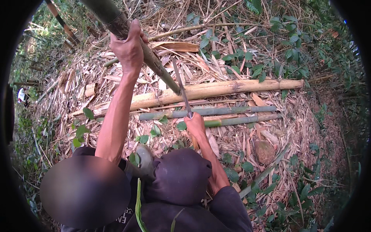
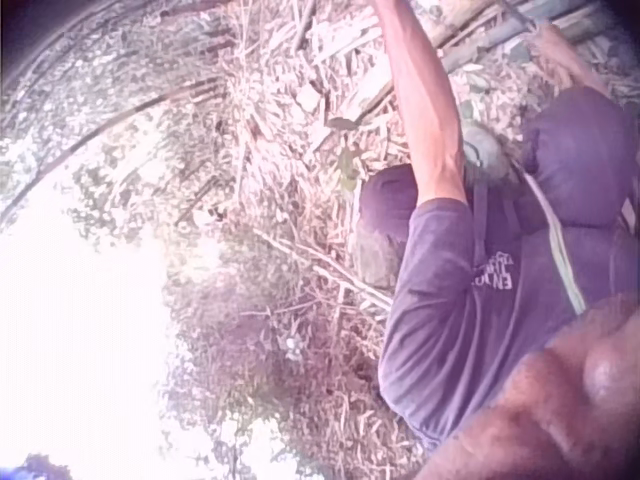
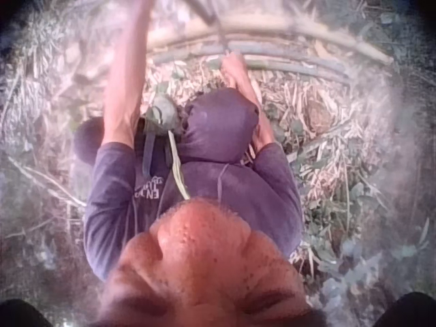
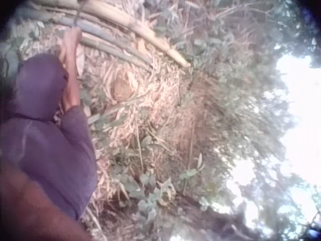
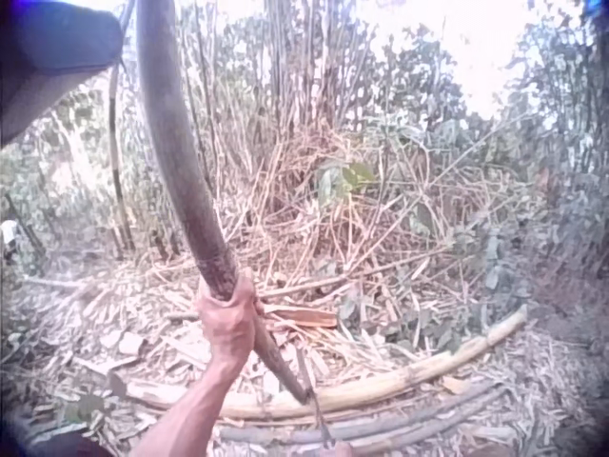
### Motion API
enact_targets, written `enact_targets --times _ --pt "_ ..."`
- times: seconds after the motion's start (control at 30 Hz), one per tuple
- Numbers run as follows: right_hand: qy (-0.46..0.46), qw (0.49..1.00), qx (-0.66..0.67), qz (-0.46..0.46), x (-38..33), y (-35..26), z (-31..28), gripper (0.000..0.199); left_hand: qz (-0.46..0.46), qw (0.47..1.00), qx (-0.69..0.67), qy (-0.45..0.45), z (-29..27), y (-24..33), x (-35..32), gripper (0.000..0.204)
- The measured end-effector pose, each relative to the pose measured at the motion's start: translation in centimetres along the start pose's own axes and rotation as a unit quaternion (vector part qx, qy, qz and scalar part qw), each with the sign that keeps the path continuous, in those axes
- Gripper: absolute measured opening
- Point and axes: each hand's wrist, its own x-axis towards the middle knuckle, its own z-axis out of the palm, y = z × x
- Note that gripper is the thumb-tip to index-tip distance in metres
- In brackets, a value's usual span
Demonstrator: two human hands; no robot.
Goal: The person sits on the forest floor and uses a machete to chop a long bamboo stalk into smaller sections. They repeatedly strike the bamboo to sever it and then place the cut pieces on the ground.
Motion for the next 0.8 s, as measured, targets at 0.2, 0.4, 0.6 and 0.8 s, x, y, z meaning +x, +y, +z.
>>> enact_targets --times 0.2,0.4,0.6,0.8 --pt "0.138 0.834 0.329 -0.421 -5.1 -18.0 -5.4 0.003 -0.011 1.0 0.0 0.018 -0.8 0.5 -0.2 0.023" --pt "0.069 0.98 -0.185 -0.039 0.2 5.0 1.1 0.019 -0.021 0.999 0.005 0.023 1.3 0.3 -1.4 0.024" --pt "0.046 0.989 -0.137 0.006 -0.9 3.8 2.6 0.032 -0.043 0.999 0.021 0.007 -2.2 0.0 -1.0 0.031" --pt "0.064 0.991 -0.108 -0.035 0.1 3.5 1.9 0.032 -0.056 0.995 0.039 -0.072 -0.5 3.3 1.9 0.051"
